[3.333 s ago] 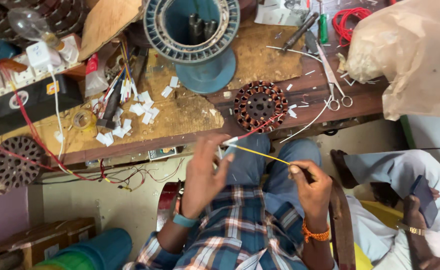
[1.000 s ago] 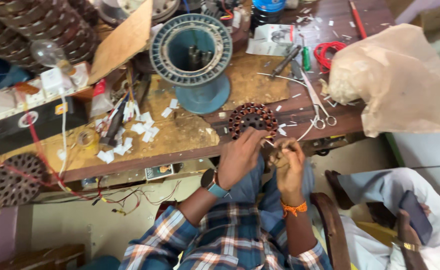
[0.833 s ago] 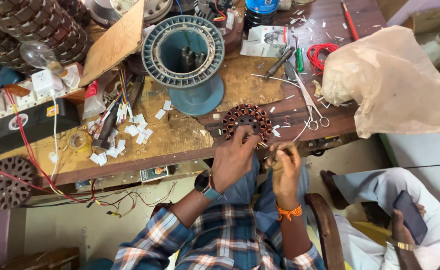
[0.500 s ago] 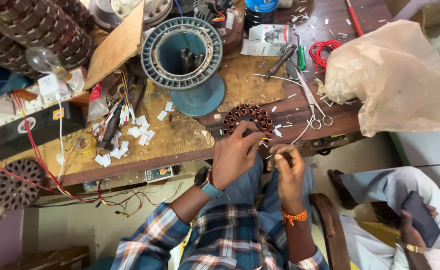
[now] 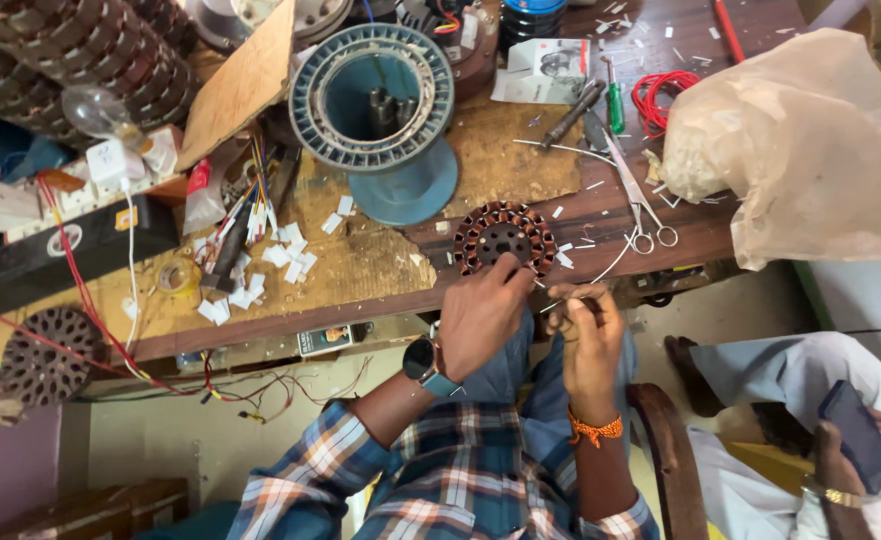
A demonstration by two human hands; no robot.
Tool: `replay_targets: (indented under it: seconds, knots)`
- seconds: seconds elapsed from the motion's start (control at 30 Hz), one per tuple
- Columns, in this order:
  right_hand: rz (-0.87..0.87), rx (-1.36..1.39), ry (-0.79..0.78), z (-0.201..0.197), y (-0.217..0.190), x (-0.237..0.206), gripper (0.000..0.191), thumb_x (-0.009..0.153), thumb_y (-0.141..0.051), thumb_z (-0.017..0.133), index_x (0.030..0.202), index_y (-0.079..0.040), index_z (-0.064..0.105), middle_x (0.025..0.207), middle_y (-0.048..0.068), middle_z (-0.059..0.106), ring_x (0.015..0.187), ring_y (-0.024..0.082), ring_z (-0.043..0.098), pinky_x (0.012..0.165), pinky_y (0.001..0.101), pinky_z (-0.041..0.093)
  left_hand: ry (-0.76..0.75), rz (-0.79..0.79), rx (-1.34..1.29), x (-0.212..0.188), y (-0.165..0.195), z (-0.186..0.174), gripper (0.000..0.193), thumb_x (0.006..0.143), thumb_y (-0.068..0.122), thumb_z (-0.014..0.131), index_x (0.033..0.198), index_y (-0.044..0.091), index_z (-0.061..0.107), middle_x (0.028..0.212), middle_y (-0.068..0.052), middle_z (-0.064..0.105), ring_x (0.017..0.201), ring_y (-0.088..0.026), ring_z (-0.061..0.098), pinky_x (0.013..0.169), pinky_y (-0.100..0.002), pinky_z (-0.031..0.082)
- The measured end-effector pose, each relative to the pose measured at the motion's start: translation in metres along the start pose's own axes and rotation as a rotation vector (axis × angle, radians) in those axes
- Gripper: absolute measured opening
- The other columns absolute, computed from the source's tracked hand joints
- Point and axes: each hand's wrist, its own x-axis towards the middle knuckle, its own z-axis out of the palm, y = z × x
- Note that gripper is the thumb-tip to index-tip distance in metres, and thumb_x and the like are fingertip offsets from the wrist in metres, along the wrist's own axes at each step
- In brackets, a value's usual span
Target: The person works on a circular copper-wound stator, stripping wire insulation with pliers, twisting wires, and using a soldering iron to join connections. They handle multiple colored wires and small white insulating pieces while seated at a cluttered workbench.
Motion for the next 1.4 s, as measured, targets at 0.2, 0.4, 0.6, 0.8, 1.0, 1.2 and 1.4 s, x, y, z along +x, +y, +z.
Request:
replay_targets:
  seconds: [0.2, 0.4, 0.6, 0.8, 1.0, 1.2, 1.4]
  knots:
    - [-0.012, 0.016, -0.031, -0.006, 0.003, 0.002, 0.008, 0.099, -0.001, 0.055, 0.106, -0.004, 0.058, 0.108, 0.017, 0.071, 0.076, 0.016, 0.061, 0.068, 0.0312, 0.052, 0.122, 0.043, -0.097, -0.006, 0.001, 0.011, 0.034, 0.082, 0.002, 0.068, 0.114, 0.010, 0.065, 0.108, -0.005, 0.062, 0.094, -0.027, 0.068, 0.073, -0.041, 0.055]
    - [0.004, 0.044, -0.023, -0.011, -0.001, 0.002, 0.009, 0.100, -0.002, 0.054, 0.108, -0.007, 0.056, 0.109, 0.017, 0.072, 0.078, 0.015, 0.060, 0.070, 0.0309, 0.052, 0.147, 0.026, -0.177, -0.004, -0.002, 0.014, 0.025, 0.088, 0.008, 0.072, 0.112, 0.012, 0.070, 0.107, -0.002, 0.066, 0.090, -0.025, 0.070, 0.070, -0.039, 0.056]
    - [0.028, 0.053, -0.006, -0.009, -0.005, 0.001, 0.007, 0.101, -0.006, 0.055, 0.107, -0.008, 0.056, 0.108, 0.016, 0.073, 0.077, 0.014, 0.060, 0.069, 0.0311, 0.052, 0.163, -0.020, -0.154, -0.004, 0.000, 0.016, 0.023, 0.088, 0.011, 0.073, 0.110, 0.015, 0.075, 0.100, 0.000, 0.068, 0.084, -0.022, 0.070, 0.065, -0.038, 0.055]
    - [0.033, 0.036, -0.013, -0.010, -0.009, 0.000, 0.006, 0.101, -0.007, 0.055, 0.107, -0.009, 0.055, 0.109, 0.018, 0.073, 0.077, 0.014, 0.059, 0.071, 0.0303, 0.050, 0.141, -0.032, -0.167, -0.005, -0.001, 0.015, 0.020, 0.088, 0.014, 0.074, 0.108, 0.017, 0.076, 0.099, 0.002, 0.069, 0.084, -0.022, 0.070, 0.065, -0.037, 0.054]
    - [0.048, 0.096, -0.038, -0.008, -0.014, 0.000, 0.006, 0.100, -0.006, 0.053, 0.106, -0.007, 0.055, 0.111, 0.020, 0.073, 0.078, 0.015, 0.060, 0.072, 0.0309, 0.051, 0.174, -0.002, -0.193, -0.004, -0.003, 0.014, 0.020, 0.087, 0.012, 0.075, 0.106, 0.017, 0.077, 0.101, 0.003, 0.070, 0.085, -0.021, 0.070, 0.066, -0.037, 0.055]
    - [-0.186, -0.012, 0.049, 0.001, -0.036, -0.008, 0.028, 0.095, 0.000, 0.054, 0.121, -0.010, 0.053, 0.139, 0.016, 0.057, 0.093, 0.013, 0.063, 0.078, 0.0312, 0.054, 0.196, -0.005, -0.197, -0.001, 0.000, 0.014, 0.015, 0.087, 0.012, 0.075, 0.102, 0.016, 0.076, 0.099, 0.003, 0.071, 0.081, -0.021, 0.071, 0.065, -0.036, 0.055]
    - [-0.322, -0.461, -0.192, 0.009, -0.063, -0.007, 0.016, 0.099, 0.000, 0.054, 0.112, -0.003, 0.063, 0.136, 0.014, 0.066, 0.094, 0.016, 0.072, 0.081, 0.0304, 0.061, 0.164, -0.064, -0.230, 0.004, 0.001, 0.013, 0.011, 0.086, 0.017, 0.078, 0.097, 0.016, 0.076, 0.090, 0.001, 0.070, 0.072, -0.023, 0.070, 0.061, -0.036, 0.054]
